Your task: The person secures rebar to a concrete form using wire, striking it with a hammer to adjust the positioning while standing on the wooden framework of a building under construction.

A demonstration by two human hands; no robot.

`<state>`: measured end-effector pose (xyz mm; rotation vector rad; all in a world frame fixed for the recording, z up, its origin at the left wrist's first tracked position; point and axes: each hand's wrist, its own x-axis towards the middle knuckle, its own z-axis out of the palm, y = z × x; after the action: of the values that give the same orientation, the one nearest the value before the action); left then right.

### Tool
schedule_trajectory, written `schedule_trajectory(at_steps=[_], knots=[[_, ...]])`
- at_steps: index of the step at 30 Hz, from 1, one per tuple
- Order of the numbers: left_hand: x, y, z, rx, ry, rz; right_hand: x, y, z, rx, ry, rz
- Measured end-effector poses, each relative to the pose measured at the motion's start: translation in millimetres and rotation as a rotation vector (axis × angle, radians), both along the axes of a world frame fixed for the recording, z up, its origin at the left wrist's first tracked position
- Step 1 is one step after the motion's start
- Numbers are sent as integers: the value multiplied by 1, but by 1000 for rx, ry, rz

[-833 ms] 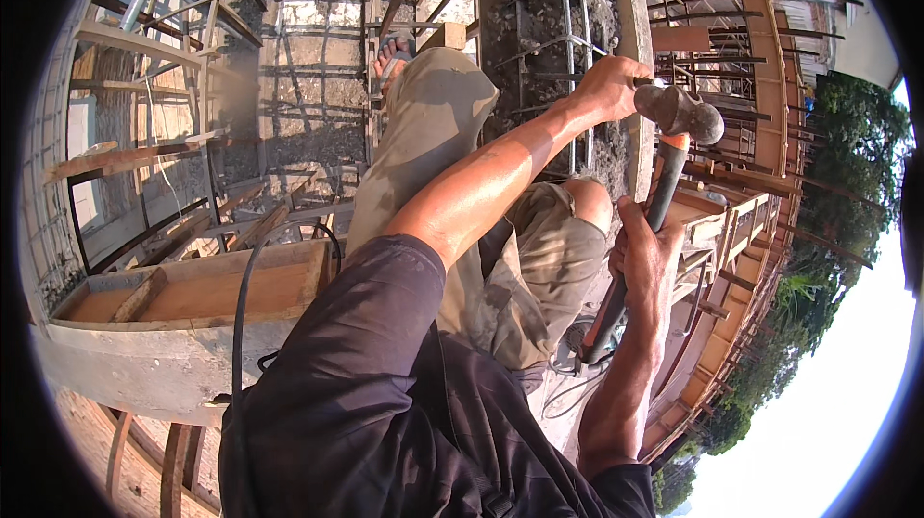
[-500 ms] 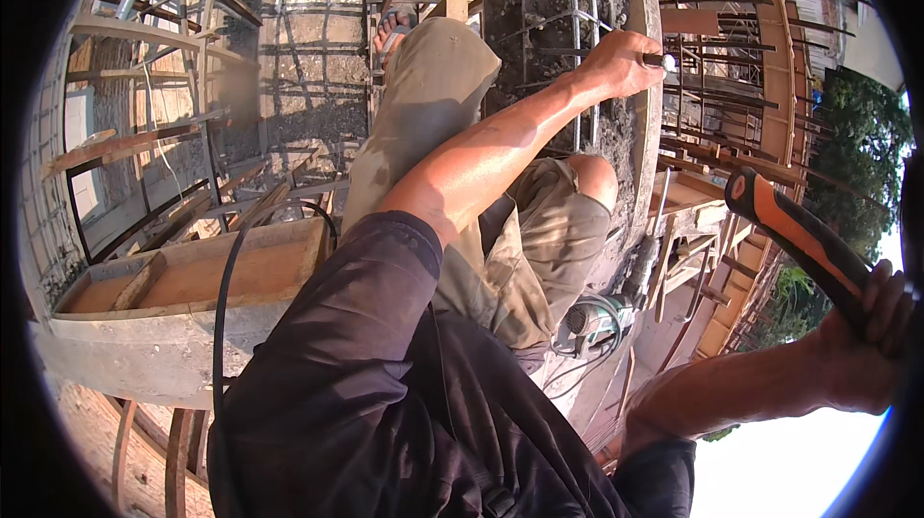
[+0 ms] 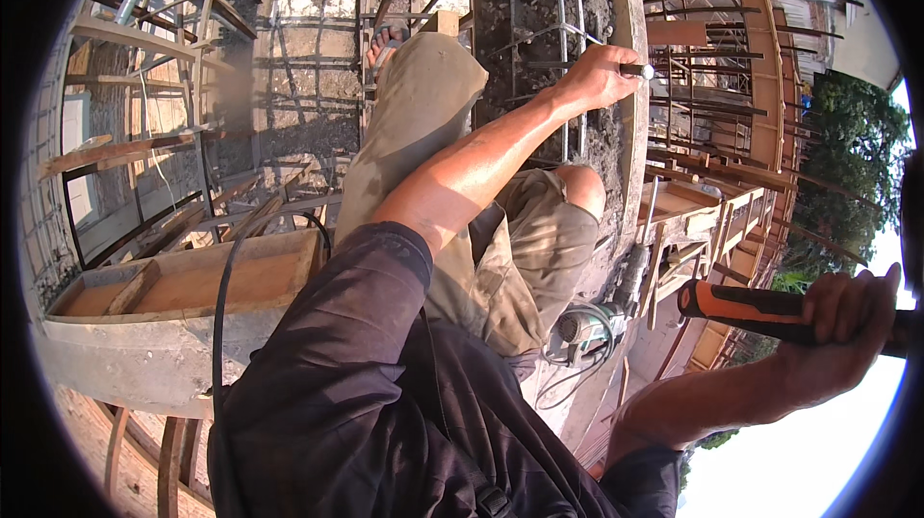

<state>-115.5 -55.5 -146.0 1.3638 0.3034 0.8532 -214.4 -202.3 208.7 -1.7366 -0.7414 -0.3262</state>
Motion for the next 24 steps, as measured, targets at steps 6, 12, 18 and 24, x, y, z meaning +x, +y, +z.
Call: schedule_trajectory(at_steps=[6, 12, 18, 24], knots=[[6, 0, -7, -3, -31, -4, 9, 21, -97, -93, 341, -50], [6, -3, -7, -38, -54, -2, 22, -53, -178, -785, 668, -25], [-2, -4, -3, -53, 27, -38, 2, -10, -7, -46, 222, 71], [4, -3, -12, -13, -25, 6, 7, 36, -52, 202, 52, 74]])
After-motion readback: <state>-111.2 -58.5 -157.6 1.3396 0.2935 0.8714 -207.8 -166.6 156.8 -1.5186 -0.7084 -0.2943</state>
